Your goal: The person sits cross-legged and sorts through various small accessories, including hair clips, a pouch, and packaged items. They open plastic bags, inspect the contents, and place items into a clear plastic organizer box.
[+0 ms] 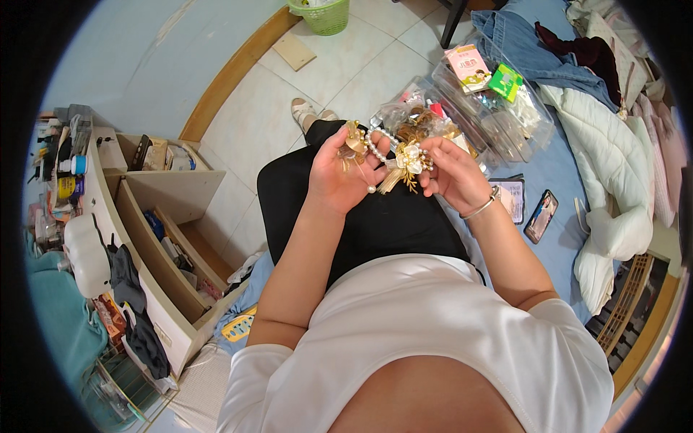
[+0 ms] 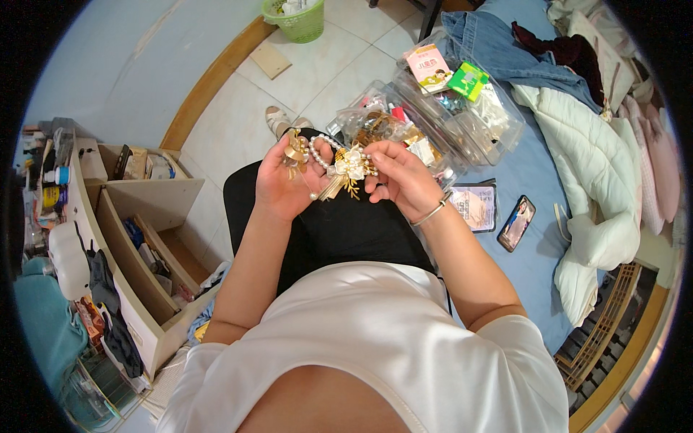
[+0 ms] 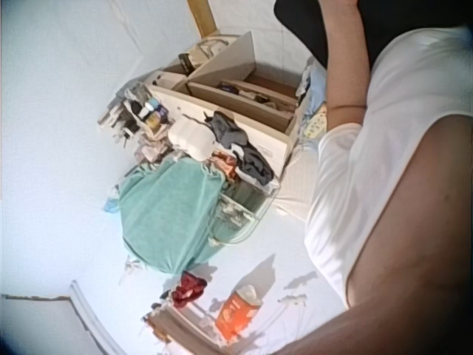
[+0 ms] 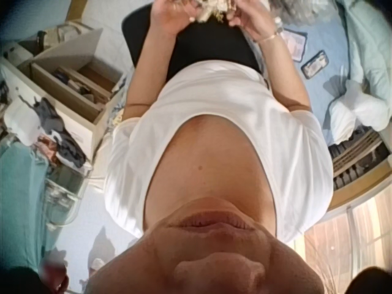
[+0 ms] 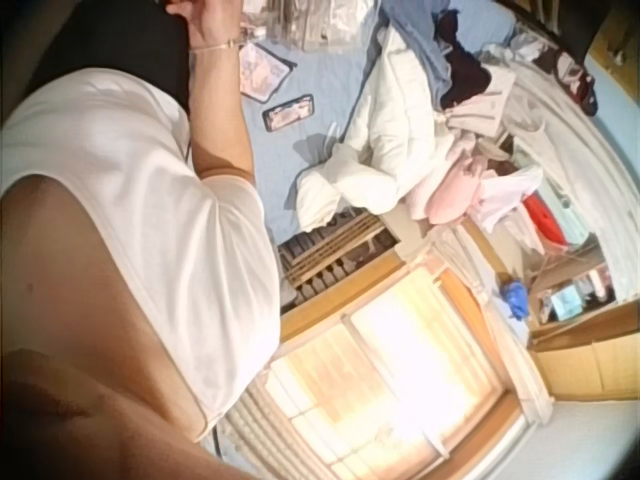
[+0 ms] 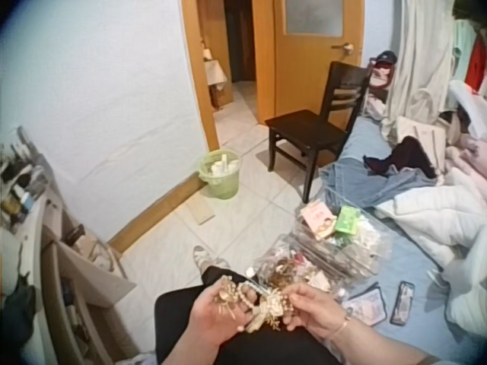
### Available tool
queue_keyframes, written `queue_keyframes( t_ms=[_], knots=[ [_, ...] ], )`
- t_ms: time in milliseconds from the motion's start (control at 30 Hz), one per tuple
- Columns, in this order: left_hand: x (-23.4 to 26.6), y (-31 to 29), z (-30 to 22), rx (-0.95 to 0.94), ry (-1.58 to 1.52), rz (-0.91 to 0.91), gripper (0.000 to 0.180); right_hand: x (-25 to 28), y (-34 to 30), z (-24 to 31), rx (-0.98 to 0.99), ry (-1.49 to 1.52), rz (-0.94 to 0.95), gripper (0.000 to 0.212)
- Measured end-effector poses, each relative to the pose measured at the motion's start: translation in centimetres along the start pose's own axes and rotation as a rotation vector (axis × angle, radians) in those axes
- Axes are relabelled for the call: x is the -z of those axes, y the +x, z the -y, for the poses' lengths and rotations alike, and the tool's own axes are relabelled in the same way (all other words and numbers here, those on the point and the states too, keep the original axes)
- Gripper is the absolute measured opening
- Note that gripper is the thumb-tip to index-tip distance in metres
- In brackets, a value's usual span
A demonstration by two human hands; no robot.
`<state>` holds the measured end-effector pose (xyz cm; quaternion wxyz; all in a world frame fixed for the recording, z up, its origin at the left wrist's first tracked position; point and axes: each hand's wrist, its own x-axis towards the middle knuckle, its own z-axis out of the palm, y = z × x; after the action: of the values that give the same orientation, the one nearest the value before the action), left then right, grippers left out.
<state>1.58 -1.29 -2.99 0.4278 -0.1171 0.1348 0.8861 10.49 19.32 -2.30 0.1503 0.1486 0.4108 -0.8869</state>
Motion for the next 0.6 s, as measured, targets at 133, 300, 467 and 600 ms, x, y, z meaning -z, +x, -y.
queue_keyframes(
  t_ms=[133,300,467,600],
  knots=[
    [-0.2,0.1,0.2,-0.023,0.079,-0.019,0.028,0.4,0.0,-0.3,0.009,-0.048,-0.019,0.024],
    [-0.4,-0.1,0.8,0.015,0.199,0.044,0.020,-0.3,0.5,-0.4,0.058,-0.285,-0.098,0.033],
    [-1.5,-0.4,1.4,0.058,0.390,-0.019,0.024,-0.2,1.9,-0.3,0.111,-0.437,-0.026,0.041],
    [-2.3,-0.6,1.7,0.086,0.446,-0.021,0.034,-0.3,2.6,-0.5,0.098,-0.388,0.032,0.040]
  ],
)
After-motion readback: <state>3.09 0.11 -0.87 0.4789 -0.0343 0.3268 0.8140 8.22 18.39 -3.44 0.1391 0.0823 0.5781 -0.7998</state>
